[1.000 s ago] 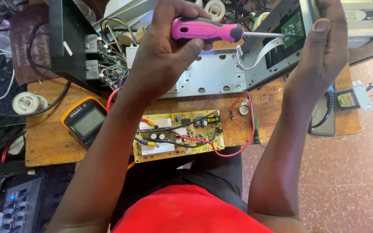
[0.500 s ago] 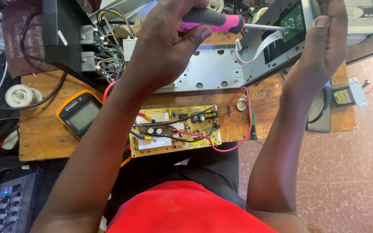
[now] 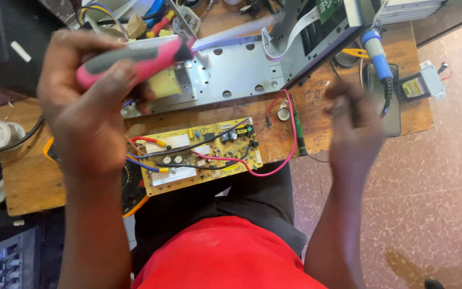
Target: The person uses a screwdriver to remove screws from a monitor's internal frame and detaches a ribbon cable. They then handle a circuit board and multimeter probes on the workbench.
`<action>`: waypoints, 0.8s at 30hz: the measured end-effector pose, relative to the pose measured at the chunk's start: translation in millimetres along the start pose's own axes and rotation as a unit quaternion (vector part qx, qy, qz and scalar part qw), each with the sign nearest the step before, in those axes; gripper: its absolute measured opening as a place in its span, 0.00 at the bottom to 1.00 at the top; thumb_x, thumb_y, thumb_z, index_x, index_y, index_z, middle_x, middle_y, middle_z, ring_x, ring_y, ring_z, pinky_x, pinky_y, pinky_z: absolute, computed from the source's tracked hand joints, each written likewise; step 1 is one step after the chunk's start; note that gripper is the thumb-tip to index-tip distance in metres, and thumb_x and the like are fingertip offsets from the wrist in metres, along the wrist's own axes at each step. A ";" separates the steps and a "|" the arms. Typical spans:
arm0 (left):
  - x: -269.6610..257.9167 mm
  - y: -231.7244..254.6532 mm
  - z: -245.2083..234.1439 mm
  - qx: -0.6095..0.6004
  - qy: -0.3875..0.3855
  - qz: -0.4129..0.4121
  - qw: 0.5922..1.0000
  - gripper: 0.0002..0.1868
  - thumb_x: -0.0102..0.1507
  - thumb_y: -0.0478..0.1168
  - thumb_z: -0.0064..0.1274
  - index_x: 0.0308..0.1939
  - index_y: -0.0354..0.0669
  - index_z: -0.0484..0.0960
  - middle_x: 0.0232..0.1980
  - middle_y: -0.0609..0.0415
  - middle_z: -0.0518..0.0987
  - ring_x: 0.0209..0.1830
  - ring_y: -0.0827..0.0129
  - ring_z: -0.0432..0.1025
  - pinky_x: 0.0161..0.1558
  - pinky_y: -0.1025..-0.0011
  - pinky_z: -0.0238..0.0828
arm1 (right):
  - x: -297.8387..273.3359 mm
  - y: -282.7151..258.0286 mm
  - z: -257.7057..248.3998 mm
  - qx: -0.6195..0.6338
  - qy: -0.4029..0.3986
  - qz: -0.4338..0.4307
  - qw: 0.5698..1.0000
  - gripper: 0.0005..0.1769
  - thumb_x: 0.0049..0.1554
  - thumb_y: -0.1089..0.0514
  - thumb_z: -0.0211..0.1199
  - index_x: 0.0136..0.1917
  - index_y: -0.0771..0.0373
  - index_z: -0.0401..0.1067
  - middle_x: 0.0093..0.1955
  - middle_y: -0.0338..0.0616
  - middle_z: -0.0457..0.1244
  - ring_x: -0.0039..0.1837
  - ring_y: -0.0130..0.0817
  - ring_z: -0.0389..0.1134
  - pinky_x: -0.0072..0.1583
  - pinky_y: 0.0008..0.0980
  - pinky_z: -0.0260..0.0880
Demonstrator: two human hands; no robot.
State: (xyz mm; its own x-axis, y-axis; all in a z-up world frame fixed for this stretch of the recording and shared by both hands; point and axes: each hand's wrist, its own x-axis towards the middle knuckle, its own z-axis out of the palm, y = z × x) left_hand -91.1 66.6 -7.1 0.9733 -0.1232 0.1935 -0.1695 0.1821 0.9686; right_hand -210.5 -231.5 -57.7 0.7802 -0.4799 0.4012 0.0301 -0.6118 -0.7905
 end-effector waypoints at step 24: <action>-72.5 -20.1 -38.4 -0.105 0.053 -0.079 0.990 0.20 0.46 0.36 0.57 0.42 0.46 0.75 0.53 0.44 0.75 0.61 0.62 0.73 0.69 0.66 0.76 | 35.8 138.8 44.2 -0.203 0.014 -0.033 0.979 0.10 0.60 0.63 0.64 0.54 0.58 0.82 0.54 0.43 0.70 0.56 0.43 0.73 0.57 0.44 0.71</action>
State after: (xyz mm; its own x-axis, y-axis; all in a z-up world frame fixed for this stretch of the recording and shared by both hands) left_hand -152.3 109.3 -46.6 0.9977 -0.0662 0.0136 0.0118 0.3690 0.9294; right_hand -150.8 -305.7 -173.5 0.7670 -0.4450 0.4623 -0.1753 -0.8384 -0.5161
